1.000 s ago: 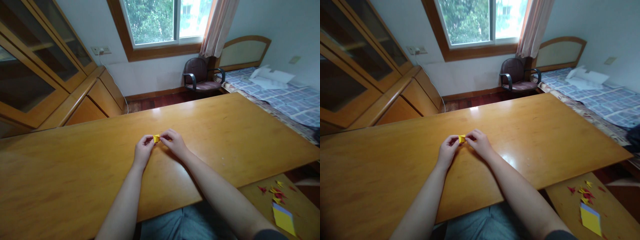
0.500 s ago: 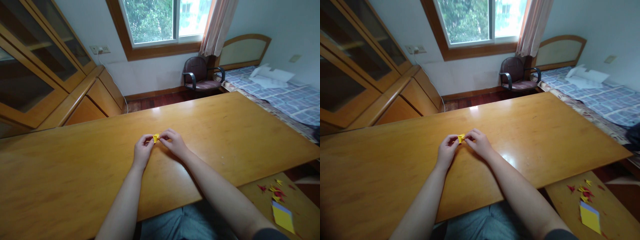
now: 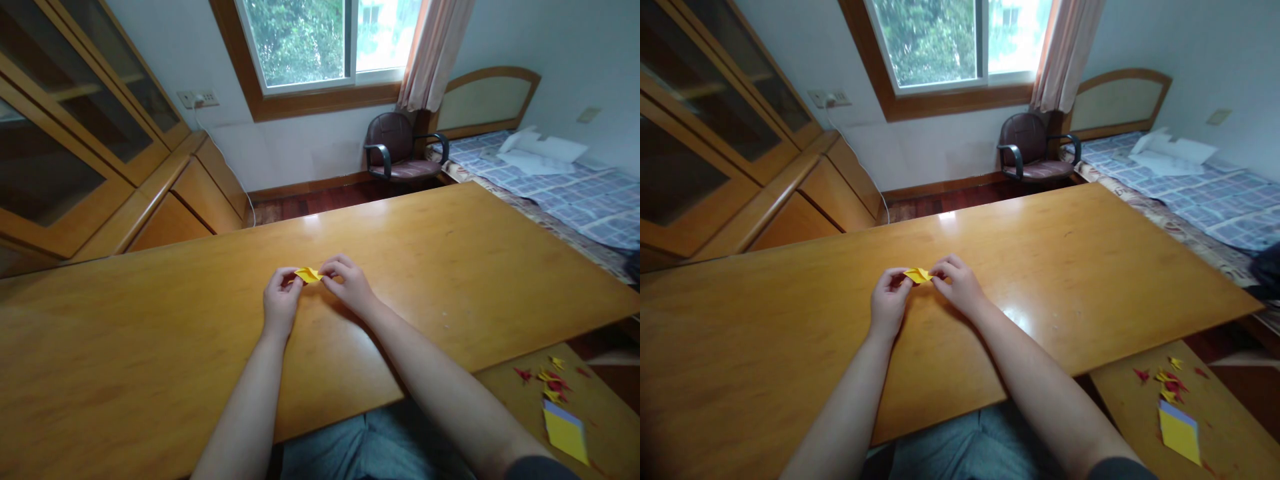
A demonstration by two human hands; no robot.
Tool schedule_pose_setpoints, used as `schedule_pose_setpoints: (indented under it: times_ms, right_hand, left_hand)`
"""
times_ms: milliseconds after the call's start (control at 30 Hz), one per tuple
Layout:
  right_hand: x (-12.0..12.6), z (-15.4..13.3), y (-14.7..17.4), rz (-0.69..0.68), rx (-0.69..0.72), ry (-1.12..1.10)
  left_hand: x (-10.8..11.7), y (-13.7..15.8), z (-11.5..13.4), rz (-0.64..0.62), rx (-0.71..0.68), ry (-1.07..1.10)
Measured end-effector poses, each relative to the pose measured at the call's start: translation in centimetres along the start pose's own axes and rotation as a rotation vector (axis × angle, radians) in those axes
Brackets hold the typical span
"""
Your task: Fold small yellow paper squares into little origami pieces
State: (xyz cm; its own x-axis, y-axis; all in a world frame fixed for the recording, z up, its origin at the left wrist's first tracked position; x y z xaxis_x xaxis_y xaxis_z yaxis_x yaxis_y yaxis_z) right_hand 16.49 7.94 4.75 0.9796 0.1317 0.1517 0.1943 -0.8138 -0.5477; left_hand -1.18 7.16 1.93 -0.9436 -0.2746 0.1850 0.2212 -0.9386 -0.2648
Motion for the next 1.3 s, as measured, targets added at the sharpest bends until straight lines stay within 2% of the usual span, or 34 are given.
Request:
schedule_pose_setpoints:
  times_ms: [300, 600, 967, 1300]
  right_hand:
    - [-0.1, -0.3, 0.0, -0.009, -0.012, -0.008]
    - [-0.3, 0.3, 0.1, -0.022, -0.048, 0.022]
    - [-0.5, 0.5, 0.1, -0.024, -0.068, -0.03]
    - [-0.3, 2.7, 0.1, 0.063, -0.319, -0.284]
  left_hand:
    - [-0.2, -0.1, 0.0, -0.005, 0.033, 0.003]
    - [-1.7, 0.5, 0.2, -0.193, 0.078, 0.06]
    - [-1.6, 0.3, -0.1, -0.182, 0.074, 0.086]
    - [-1.7, 0.3, -0.2, -0.201, 0.04, 0.037]
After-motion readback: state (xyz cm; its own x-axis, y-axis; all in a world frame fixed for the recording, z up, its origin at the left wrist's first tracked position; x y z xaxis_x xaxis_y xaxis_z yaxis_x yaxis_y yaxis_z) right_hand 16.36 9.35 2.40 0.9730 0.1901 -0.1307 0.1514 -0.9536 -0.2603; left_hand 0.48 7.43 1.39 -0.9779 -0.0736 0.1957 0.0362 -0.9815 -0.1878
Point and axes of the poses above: each hand's wrist, its own y-axis away from the middle knuckle, its own x-axis out of the back of the hand, z = x × y, the point moved 8 cm from there along -y, towards the middle knuckle, and after that the axes turned 9 degrees about -y, right-handed, at the moved point
